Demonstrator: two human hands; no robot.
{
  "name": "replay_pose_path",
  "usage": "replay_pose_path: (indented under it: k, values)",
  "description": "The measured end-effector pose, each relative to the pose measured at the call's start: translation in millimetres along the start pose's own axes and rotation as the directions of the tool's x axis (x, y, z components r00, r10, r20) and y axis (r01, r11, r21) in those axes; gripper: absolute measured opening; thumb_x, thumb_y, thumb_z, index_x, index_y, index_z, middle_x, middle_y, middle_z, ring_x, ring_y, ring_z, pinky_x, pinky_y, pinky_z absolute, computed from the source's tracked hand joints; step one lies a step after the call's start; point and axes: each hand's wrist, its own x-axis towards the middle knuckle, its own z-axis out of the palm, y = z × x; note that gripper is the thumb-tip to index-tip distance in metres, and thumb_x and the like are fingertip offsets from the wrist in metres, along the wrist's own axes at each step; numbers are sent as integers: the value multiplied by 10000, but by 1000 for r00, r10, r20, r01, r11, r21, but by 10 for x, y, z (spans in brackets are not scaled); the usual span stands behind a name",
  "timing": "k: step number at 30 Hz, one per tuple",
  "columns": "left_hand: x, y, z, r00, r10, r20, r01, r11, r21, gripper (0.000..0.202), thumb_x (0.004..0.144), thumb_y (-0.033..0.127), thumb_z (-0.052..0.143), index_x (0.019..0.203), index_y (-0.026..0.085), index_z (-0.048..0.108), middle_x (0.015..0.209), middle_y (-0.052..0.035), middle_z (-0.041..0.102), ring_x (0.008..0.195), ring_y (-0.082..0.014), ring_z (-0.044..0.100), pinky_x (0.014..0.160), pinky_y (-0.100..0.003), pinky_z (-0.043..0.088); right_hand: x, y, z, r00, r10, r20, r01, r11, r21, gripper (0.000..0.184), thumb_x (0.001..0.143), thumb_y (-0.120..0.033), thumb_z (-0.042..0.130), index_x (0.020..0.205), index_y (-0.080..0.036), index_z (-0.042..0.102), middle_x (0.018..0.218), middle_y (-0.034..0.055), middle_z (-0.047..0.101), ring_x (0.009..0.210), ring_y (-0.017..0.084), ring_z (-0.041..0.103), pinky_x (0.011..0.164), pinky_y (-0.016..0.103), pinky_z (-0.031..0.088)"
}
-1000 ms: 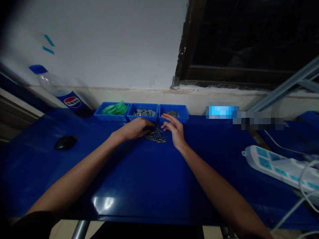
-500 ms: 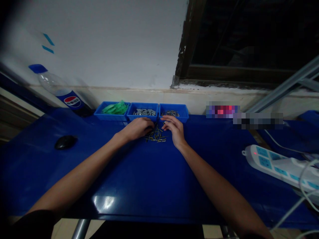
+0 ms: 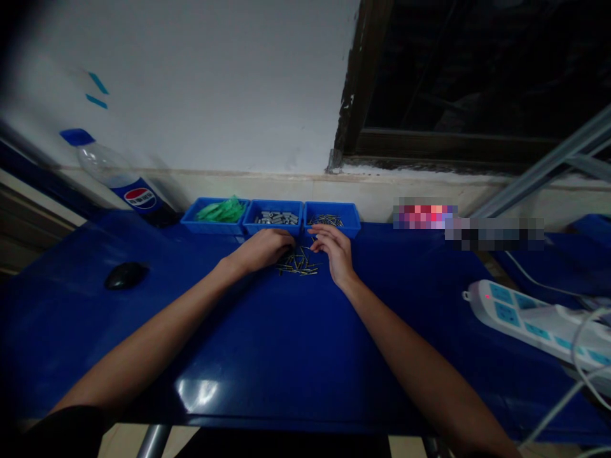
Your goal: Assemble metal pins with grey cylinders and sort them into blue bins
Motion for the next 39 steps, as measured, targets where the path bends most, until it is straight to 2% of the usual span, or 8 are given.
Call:
replay_pose_path:
  k: [4,9,14,18,24,30,37,39]
  values:
    - [2,17,2,997,-78,-8,79,997,28,415,807,-20,499,1110,144,731,1055,-118,736,874,-211,716,764,-319,548,2,4,-5,1000,-4,7,4,1000,7,211,825,-274,684,1010,-243,781,1011,57,797,666,153,652,644,326,487]
    - [11,-46,50,992,-116,-45,116,993,-22,512,738,-41,523,1178,148,704,1066,-111,743,864,-206,714,773,-317,557,-5,-5,-2,1000,-2,8,2,1000,22,205,824,-266,691,1004,-235,785,1004,60,796,666,151,656,651,324,483]
    - [29,-50,9,982,-85,-170,66,991,-113,413,825,-11,520,1152,153,713,1029,-98,769,939,-224,727,885,-364,568,-9,-12,3,1000,6,5,-7,1000,24,205,825,-278,695,1005,-231,782,1014,66,796,664,153,654,653,327,485]
    - [38,-18,-32,968,-53,-244,8,983,-181,309,933,56,507,1115,171,730,1109,-90,776,1040,-232,731,958,-386,558,-6,-5,-1,1000,8,15,-9,1000,18,208,826,-292,697,1007,-230,775,1003,66,796,671,158,654,660,329,491]
    - [40,8,-41,958,-102,-267,24,960,-280,436,917,78,588,1340,161,648,979,-67,786,875,-192,740,853,-335,576,-7,-16,4,1000,13,21,-12,1000,-5,206,828,-299,681,1001,-234,772,940,57,787,662,159,648,668,337,495]
    - [50,27,-34,951,-59,-304,-14,972,-233,426,930,73,547,1340,152,636,955,-70,727,859,-180,677,841,-338,561,16,20,5,999,23,42,-20,997,-72,195,839,-327,703,998,-237,770,874,41,775,639,153,643,667,338,495]
    - [66,72,-15,901,-173,-398,2,919,-395,374,917,133,625,1289,163,655,956,-56,731,858,-161,688,837,-318,590,20,46,14,993,22,115,-2,985,-173,258,826,-394,774,1027,-232,783,873,45,793,643,153,650,661,333,518]
    - [67,89,-16,900,-184,-395,-8,899,-437,348,919,149,630,1266,158,663,944,-52,736,853,-156,697,835,-311,598,13,38,20,989,33,143,-8,986,-168,284,793,-412,819,1012,-233,792,873,50,802,660,162,669,675,340,540]
